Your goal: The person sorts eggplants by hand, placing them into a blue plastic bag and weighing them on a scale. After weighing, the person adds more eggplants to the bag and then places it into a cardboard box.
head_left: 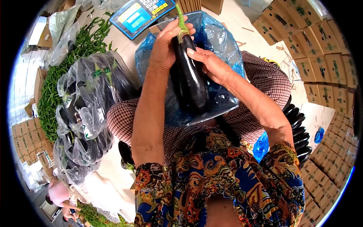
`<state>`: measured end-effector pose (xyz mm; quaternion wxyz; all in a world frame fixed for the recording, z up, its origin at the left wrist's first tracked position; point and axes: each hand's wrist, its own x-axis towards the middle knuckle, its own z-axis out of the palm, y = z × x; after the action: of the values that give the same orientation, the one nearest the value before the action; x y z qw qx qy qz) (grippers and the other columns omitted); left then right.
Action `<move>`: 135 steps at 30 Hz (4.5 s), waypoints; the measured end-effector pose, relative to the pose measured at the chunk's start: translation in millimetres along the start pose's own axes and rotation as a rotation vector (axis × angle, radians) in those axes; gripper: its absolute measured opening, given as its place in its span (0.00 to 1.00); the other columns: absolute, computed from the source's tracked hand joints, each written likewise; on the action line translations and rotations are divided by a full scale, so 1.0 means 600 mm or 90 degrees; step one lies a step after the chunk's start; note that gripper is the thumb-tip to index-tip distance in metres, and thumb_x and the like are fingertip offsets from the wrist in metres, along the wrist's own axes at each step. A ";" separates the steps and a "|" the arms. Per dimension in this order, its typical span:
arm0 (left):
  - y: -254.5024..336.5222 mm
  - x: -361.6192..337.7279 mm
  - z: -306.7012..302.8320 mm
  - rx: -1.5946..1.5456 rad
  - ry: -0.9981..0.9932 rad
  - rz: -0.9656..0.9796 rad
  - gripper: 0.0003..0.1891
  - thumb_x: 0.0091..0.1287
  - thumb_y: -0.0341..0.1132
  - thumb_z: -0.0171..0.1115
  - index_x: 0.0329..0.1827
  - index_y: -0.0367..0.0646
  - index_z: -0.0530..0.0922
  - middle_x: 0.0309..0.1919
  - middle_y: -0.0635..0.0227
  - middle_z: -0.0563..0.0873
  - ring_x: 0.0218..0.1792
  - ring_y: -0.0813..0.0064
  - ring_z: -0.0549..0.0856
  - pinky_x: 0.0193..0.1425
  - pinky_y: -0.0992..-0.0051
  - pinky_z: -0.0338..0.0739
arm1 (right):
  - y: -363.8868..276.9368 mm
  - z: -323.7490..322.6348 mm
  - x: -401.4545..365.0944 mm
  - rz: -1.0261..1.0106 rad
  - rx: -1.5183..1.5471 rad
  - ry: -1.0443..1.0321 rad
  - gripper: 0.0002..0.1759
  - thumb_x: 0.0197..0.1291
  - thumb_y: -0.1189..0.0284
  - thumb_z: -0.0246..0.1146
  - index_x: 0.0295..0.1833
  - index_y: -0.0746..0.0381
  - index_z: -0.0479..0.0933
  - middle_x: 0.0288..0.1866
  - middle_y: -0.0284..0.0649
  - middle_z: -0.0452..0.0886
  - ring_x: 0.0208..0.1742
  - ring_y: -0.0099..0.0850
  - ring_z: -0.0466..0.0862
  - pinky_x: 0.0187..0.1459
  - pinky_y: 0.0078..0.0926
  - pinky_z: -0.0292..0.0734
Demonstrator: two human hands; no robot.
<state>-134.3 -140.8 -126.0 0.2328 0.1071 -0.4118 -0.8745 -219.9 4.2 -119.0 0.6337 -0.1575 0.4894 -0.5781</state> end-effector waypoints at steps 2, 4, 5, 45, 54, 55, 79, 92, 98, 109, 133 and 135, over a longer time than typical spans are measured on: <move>0.005 0.002 0.003 0.028 0.026 -0.017 0.28 0.68 0.34 0.54 0.69 0.31 0.65 0.54 0.52 0.80 0.55 0.61 0.81 0.62 0.65 0.76 | -0.011 -0.005 -0.003 0.035 -0.003 -0.033 0.23 0.68 0.56 0.60 0.59 0.61 0.73 0.46 0.35 0.82 0.46 0.26 0.83 0.49 0.26 0.81; 0.014 0.010 -0.001 0.133 0.009 -0.005 0.26 0.69 0.33 0.56 0.68 0.31 0.66 0.53 0.53 0.81 0.55 0.63 0.81 0.61 0.68 0.75 | -0.007 -0.011 0.002 0.043 0.034 -0.037 0.25 0.68 0.56 0.60 0.63 0.61 0.71 0.49 0.37 0.82 0.49 0.28 0.83 0.50 0.26 0.81; 0.017 0.017 -0.006 0.186 0.001 0.001 0.26 0.69 0.33 0.57 0.68 0.31 0.67 0.53 0.53 0.81 0.55 0.64 0.81 0.60 0.69 0.75 | -0.003 -0.014 0.005 0.047 0.053 -0.040 0.26 0.69 0.56 0.60 0.64 0.61 0.70 0.51 0.37 0.81 0.50 0.28 0.82 0.51 0.26 0.81; 0.049 0.103 0.044 0.441 -0.170 -0.004 0.13 0.56 0.31 0.68 0.45 0.42 0.82 0.32 0.69 0.84 0.35 0.73 0.83 0.41 0.72 0.76 | -0.005 -0.009 -0.044 -0.090 -0.356 0.133 0.47 0.46 0.66 0.76 0.67 0.69 0.59 0.56 0.46 0.78 0.58 0.33 0.77 0.62 0.30 0.70; 0.107 -0.035 0.161 1.054 -0.087 0.545 0.15 0.53 0.35 0.70 0.43 0.45 0.81 0.35 0.64 0.81 0.39 0.59 0.82 0.44 0.66 0.77 | -0.028 -0.058 0.000 -0.249 -0.531 0.173 0.36 0.53 0.61 0.72 0.62 0.67 0.68 0.56 0.50 0.80 0.58 0.37 0.80 0.60 0.35 0.73; 0.087 -0.054 0.153 1.050 -0.072 0.523 0.14 0.53 0.36 0.70 0.42 0.46 0.80 0.36 0.63 0.80 0.40 0.56 0.80 0.44 0.65 0.77 | -0.017 -0.075 0.010 -0.217 -0.490 0.158 0.35 0.54 0.61 0.71 0.63 0.66 0.67 0.56 0.50 0.80 0.58 0.37 0.80 0.61 0.34 0.73; -0.025 -0.143 0.117 1.079 -0.367 0.553 0.07 0.52 0.35 0.59 0.33 0.45 0.76 0.36 0.68 0.77 0.45 0.67 0.79 0.43 0.73 0.79 | -0.002 -0.102 -0.166 0.001 -0.745 -0.351 0.15 0.71 0.63 0.53 0.43 0.63 0.78 0.35 0.46 0.83 0.38 0.43 0.81 0.43 0.38 0.73; -0.133 -0.163 0.042 0.986 -0.513 0.359 0.09 0.54 0.34 0.60 0.38 0.46 0.80 0.42 0.69 0.77 0.49 0.65 0.76 0.43 0.73 0.81 | 0.013 -0.097 -0.180 -0.063 -0.832 -0.308 0.23 0.72 0.52 0.51 0.41 0.61 0.81 0.29 0.45 0.82 0.29 0.42 0.78 0.41 0.36 0.73; -0.103 -0.148 0.061 0.918 -0.542 0.146 0.13 0.53 0.36 0.65 0.42 0.45 0.82 0.45 0.70 0.80 0.54 0.63 0.76 0.50 0.68 0.79 | -0.011 -0.085 -0.200 -0.051 -0.735 -0.317 0.25 0.62 0.50 0.64 0.40 0.65 0.81 0.23 0.44 0.79 0.28 0.39 0.80 0.34 0.38 0.71; -0.095 -0.166 0.059 0.867 -0.469 0.120 0.12 0.54 0.40 0.68 0.41 0.48 0.83 0.40 0.70 0.86 0.51 0.63 0.81 0.51 0.64 0.78 | -0.019 -0.080 -0.196 0.043 -0.731 -0.303 0.28 0.57 0.47 0.67 0.44 0.63 0.83 0.21 0.43 0.78 0.25 0.35 0.78 0.31 0.34 0.70; -0.119 -0.013 -0.089 0.942 0.282 0.042 0.43 0.52 0.49 0.74 0.66 0.33 0.65 0.58 0.39 0.73 0.57 0.46 0.76 0.60 0.57 0.73 | 0.021 -0.077 -0.101 0.025 -1.073 -0.341 0.13 0.50 0.74 0.63 0.43 0.66 0.81 0.38 0.51 0.83 0.45 0.50 0.82 0.47 0.43 0.78; -0.146 0.005 -0.092 0.843 0.254 -0.027 0.48 0.50 0.52 0.75 0.69 0.34 0.61 0.62 0.35 0.68 0.59 0.41 0.73 0.61 0.54 0.72 | 0.010 -0.050 -0.110 0.055 -1.091 -0.328 0.12 0.50 0.74 0.63 0.41 0.67 0.80 0.40 0.50 0.83 0.47 0.49 0.82 0.49 0.42 0.77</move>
<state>-143.7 -130.7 -228.5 0.1722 0.3933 -0.8062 -0.4070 -230.9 75.6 -108.6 0.4101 -0.6831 0.6010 0.0636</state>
